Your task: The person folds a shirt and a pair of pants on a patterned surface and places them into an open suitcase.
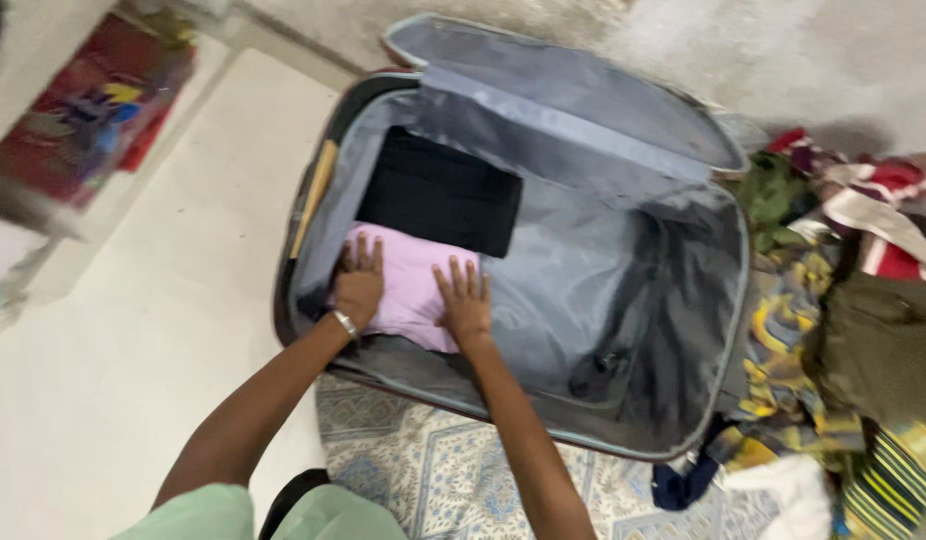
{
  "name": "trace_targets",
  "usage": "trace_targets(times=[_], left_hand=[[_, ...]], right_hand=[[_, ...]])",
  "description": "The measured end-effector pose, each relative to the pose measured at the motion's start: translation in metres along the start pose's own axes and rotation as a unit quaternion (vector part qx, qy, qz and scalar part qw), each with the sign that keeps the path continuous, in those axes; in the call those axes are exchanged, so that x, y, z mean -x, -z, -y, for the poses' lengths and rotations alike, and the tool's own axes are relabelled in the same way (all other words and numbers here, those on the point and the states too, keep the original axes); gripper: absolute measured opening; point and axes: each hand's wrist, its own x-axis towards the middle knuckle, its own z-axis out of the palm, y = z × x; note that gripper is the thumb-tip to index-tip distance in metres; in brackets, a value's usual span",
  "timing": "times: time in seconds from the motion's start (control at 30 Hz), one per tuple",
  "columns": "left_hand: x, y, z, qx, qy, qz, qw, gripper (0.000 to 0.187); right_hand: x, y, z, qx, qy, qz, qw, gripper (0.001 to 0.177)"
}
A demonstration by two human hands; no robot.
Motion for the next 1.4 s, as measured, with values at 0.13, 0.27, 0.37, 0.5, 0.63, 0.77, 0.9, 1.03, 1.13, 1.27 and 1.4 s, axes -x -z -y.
trace_targets(times=[0.13,0.27,0.37,0.5,0.63,0.77,0.9,1.03,1.13,1.27,1.4], left_hand=[[0.004,0.002,-0.005,0.006,0.012,0.036,0.999,0.067],[-0.001,0.039,0.013,0.072,-0.03,0.034,0.996,0.086],[-0.004,0.063,0.017,0.085,-0.049,0.08,0.992,0.104],[-0.008,0.07,0.015,0.07,-0.031,0.11,0.991,0.11],[-0.006,0.062,0.015,0.102,-0.03,0.098,0.99,0.11],[-0.008,0.053,0.02,0.097,-0.045,0.107,0.988,0.114],[-0.012,0.055,0.019,0.131,-0.039,0.135,0.981,0.118],[-0.009,0.059,0.02,0.202,-0.044,0.088,0.974,0.125],[-0.011,0.056,0.028,0.226,-0.051,0.115,0.966,0.137],[-0.013,0.051,0.034,0.185,-0.064,0.211,0.958,0.158],[-0.023,0.055,0.036,0.103,-0.085,0.265,0.955,0.171]], right_hand=[[-0.001,0.001,0.003,-0.029,-0.033,0.028,0.999,0.117],[-0.008,-0.012,-0.025,-0.228,-0.094,-0.137,0.959,0.085],[-0.014,-0.032,-0.045,-0.3,-0.144,-0.137,0.933,0.072],[-0.028,-0.035,-0.054,-0.412,-0.137,-0.13,0.891,0.055],[-0.023,-0.01,-0.039,-0.393,-0.148,-0.23,0.878,0.037],[-0.018,-0.003,-0.033,-0.315,-0.16,-0.227,0.907,0.035],[-0.018,-0.006,-0.047,-0.138,-0.004,-0.238,0.961,0.034],[-0.007,-0.006,-0.042,0.001,0.185,-0.194,0.964,0.067],[0.003,-0.007,-0.031,-0.082,0.104,-0.029,0.991,0.074],[0.007,-0.013,-0.029,-0.025,0.089,-0.052,0.994,0.086],[0.004,-0.02,-0.021,0.028,0.06,-0.063,0.996,0.104]])
